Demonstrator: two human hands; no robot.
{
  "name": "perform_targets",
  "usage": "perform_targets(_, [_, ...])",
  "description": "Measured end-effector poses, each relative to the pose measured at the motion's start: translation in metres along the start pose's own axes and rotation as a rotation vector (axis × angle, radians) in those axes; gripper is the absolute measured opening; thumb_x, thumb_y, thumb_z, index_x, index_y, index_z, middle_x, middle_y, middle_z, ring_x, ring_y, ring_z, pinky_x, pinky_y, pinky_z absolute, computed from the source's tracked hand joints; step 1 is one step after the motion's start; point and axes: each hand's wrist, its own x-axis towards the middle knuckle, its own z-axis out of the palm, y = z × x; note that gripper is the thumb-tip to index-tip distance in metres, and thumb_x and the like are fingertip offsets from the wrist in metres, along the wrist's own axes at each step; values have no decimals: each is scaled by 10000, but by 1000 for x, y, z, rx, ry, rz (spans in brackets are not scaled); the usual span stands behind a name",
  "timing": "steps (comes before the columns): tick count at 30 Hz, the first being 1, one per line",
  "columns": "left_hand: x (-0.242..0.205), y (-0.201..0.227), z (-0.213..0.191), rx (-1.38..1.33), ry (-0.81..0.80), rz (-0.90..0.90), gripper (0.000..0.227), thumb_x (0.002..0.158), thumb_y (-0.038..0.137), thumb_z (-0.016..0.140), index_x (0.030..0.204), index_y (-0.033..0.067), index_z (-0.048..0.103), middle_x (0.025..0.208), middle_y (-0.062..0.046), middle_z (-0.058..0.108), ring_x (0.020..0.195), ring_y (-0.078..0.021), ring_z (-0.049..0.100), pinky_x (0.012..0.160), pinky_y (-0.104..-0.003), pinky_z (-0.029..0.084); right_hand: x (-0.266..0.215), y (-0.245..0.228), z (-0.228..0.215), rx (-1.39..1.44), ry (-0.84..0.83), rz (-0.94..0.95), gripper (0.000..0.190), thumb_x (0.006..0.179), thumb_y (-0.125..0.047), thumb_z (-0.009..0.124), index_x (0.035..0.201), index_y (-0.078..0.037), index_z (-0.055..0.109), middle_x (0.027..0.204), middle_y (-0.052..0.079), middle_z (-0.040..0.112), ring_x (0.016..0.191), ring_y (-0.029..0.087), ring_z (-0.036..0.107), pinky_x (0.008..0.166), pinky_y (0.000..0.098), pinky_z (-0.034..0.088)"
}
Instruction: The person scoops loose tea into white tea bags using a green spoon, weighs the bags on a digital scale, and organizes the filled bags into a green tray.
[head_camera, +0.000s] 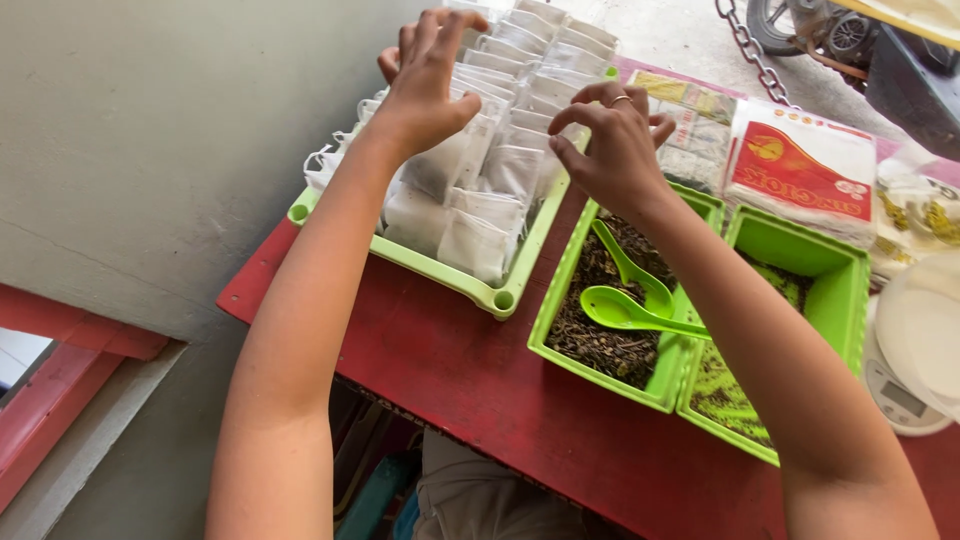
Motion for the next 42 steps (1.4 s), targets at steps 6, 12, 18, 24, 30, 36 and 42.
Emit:
perform_targets(6, [34,69,56,5,-40,216,348,811,143,726,1134,256,665,1271,-63,562,1143,-270,411,860,-437,261,-49,37,-59,-43,76,104,70,943,-310,736,1000,-294,772,1198,-27,586,1198,289,437,808,483,199])
perform_targets(12, [63,169,151,-47,-148,453,150,786,255,706,929,297,690,1064,35,563,1109,-252,407,760,-460,235,-117,108,-117,-184,212,213,115,964,-334,713,1048,-294,781,1202,-47,628,1157,258,469,689,442,188])
perform_targets(18, [73,299,241,-131,-282,619,100,834,264,706,928,270,672,1056,-9,532,1154,-280,397,865,-500,249,-214,175,-197,-268,295,464,118,980,-321,712,1065,-276,780,1243,26,606,1179,316,452,791,500,227])
perform_targets(24, [57,429,311,-164,-400,768,122,841,321,717,938,249,700,1101,-47,552,1200,-318,412,971,-628,293,-327,227,-266,-393,305,774,118,997,-311,678,1044,-252,768,1256,81,588,1229,350,427,872,535,233])
perform_targets(30, [10,518,415,232,-283,992,270,796,258,665,1029,351,767,1259,-15,550,1284,-304,330,1041,-539,220,-433,294,-278,-562,65,1038,194,903,-468,682,1064,-400,765,1255,47,582,1217,373,419,777,525,252])
perform_targets(36, [-43,530,529,-208,289,1141,159,721,167,653,571,171,707,836,-85,565,1075,-357,431,1051,-618,271,-490,325,-235,-660,-18,922,321,877,-396,731,1191,-336,742,1514,107,504,1351,440,371,909,754,343])
perform_targets(42, [-55,549,458,564,-479,1078,416,1007,294,360,1349,287,596,1390,1,532,1328,-300,235,1130,-598,85,-500,337,-211,-780,151,819,96,898,-386,754,994,-389,758,1504,-57,547,1365,311,364,968,603,290])
